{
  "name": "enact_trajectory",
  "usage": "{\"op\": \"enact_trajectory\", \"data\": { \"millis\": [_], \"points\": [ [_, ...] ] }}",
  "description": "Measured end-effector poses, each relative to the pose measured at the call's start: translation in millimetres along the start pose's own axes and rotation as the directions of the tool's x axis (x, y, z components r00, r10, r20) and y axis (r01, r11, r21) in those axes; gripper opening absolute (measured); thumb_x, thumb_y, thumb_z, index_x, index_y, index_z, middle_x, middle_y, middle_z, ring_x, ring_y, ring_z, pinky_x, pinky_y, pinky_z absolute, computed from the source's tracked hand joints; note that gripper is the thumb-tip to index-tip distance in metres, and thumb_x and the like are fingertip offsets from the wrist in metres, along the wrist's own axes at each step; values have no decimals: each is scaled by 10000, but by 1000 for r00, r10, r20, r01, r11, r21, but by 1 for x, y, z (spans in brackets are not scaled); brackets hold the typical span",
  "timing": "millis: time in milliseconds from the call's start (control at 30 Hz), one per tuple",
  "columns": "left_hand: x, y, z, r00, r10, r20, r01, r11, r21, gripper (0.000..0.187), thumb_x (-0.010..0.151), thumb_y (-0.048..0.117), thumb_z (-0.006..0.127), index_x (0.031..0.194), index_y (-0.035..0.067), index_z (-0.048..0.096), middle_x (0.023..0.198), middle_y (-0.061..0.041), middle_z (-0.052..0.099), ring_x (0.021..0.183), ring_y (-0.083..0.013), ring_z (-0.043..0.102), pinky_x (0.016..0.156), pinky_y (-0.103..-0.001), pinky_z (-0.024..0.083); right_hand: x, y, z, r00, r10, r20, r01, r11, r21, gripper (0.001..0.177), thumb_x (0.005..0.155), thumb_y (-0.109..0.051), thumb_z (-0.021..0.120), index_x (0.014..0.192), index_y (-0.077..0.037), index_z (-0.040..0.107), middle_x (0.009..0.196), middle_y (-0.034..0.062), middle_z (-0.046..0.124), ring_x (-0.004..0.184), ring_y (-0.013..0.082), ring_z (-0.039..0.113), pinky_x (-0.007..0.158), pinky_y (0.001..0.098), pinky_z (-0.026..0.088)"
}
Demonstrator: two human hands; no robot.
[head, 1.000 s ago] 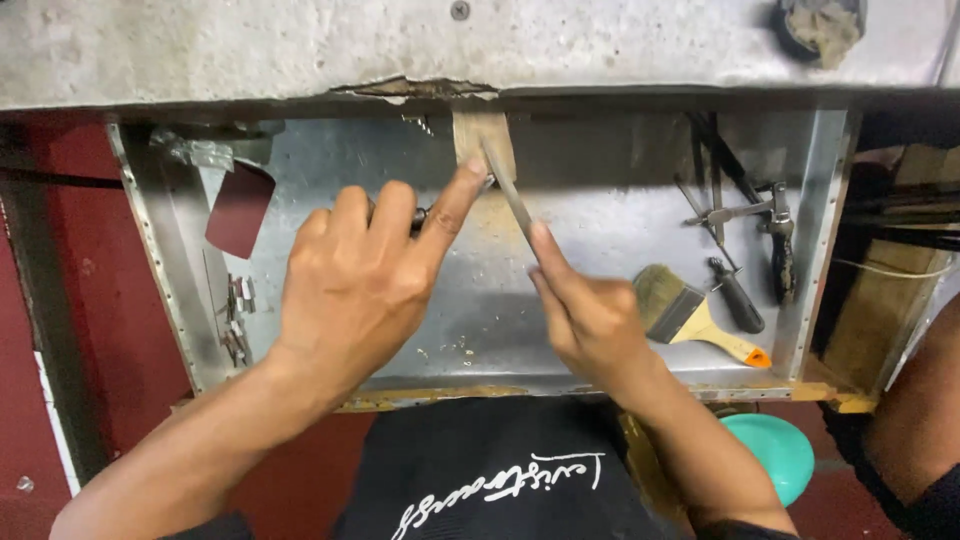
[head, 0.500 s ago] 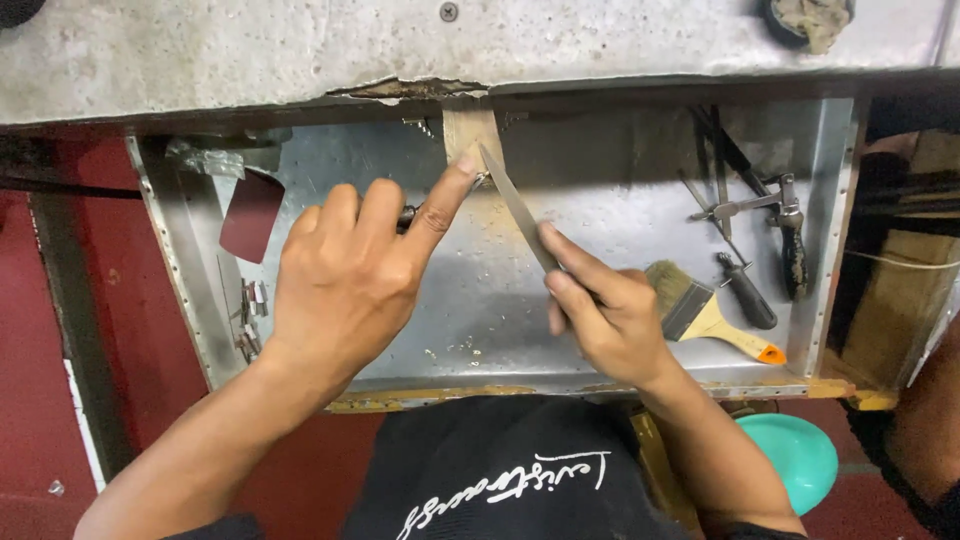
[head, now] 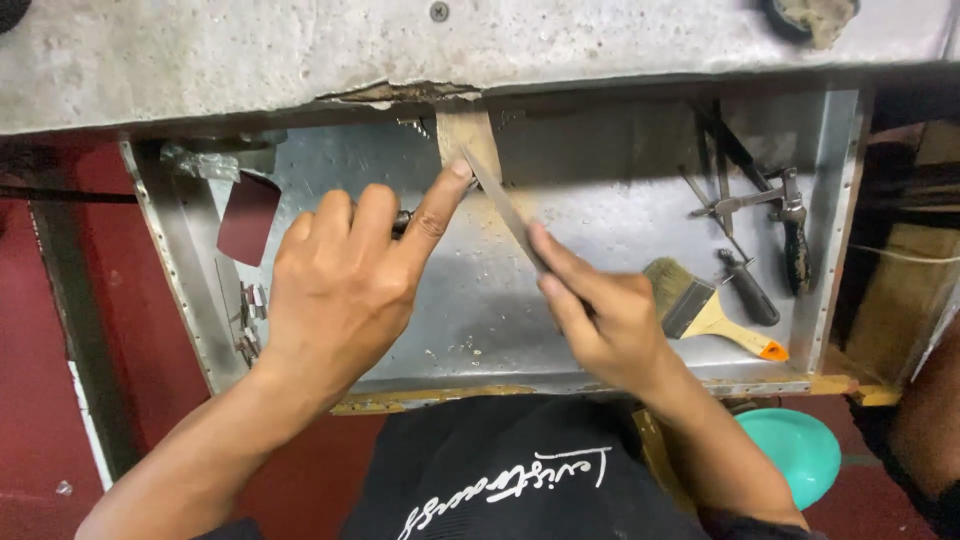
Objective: Filing and shaping a small metal piece at a jewelry workbench using a hand file and pliers.
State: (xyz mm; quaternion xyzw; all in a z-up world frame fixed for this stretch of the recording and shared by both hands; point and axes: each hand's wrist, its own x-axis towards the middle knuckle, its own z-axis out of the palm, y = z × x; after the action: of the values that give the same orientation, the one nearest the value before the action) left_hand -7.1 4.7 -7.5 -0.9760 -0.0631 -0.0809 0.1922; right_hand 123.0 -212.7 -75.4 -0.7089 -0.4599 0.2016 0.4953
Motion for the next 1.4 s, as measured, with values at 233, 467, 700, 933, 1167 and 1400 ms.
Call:
{"op": "enact_trajectory", "data": {
  "millis": [233, 467, 700, 933, 1167, 1400],
  "points": [
    [-1, 1, 2, 1000, -3, -11, 4, 1000, 14, 619, 970, 10, 473, 1481, 332, 611, 810, 19, 359, 660, -167, 369, 549, -294, 404, 11, -5, 14, 995, -87, -49, 78, 983, -168, 416, 1045, 41, 636, 1448, 44, 533, 1376, 157, 695, 566, 99, 478, 599, 255, 498],
    [-2, 0, 6, 1000, 12, -11, -12, 1000, 3, 661, 989, -19, 468, 1542, 329, 568, 800, 24, 353, 652, -167, 357, 541, -295, 403, 16, -1, 12, 999, 30, -33, -30, 999, 10, 391, 1050, -23, 603, 1435, 17, 545, 1148, 89, 746, 522, 53, 426, 517, 219, 434],
    [-3, -1, 8, 1000, 16, -23, -17, 1000, -15, 647, 1011, -22, 469, 1559, 314, 544, 798, 22, 354, 644, -166, 349, 529, -295, 390, -6, 11, 5, 996, 90, 3, -90, 989, 118, 390, 1040, -53, 587, 1410, 62, 546, 581, -14, 537, 509, 62, 480, 550, 217, 482],
    [1, 2, -3, 999, -8, 39, 9, 1000, -11, 689, 951, -9, 504, 1551, 326, 556, 803, 18, 348, 650, -172, 366, 537, -294, 422, 9, -7, 4, 992, -128, 18, 130, 975, -183, 471, 1039, 59, 640, 1481, 40, 477, 1286, 181, 753, 552, 110, 468, 572, 305, 462],
    [3, 3, -8, 998, -6, 69, 7, 1000, -14, 639, 947, 13, 514, 1501, 320, 604, 791, 17, 374, 636, -170, 384, 512, -288, 425, 9, -14, 10, 993, -113, 12, 113, 969, -220, 466, 1047, 55, 649, 1482, 57, 482, 1082, 127, 655, 535, 126, 428, 542, 322, 420],
    [2, 2, -2, 1000, -15, 21, 15, 1000, 6, 604, 980, 21, 483, 1480, 325, 628, 788, 22, 348, 638, -165, 361, 533, -286, 392, 8, -6, 14, 989, -146, 16, 144, 950, -277, 489, 1052, 64, 684, 1500, 31, 490, 712, 18, 508, 549, 132, 372, 550, 336, 386]
  ]
}}
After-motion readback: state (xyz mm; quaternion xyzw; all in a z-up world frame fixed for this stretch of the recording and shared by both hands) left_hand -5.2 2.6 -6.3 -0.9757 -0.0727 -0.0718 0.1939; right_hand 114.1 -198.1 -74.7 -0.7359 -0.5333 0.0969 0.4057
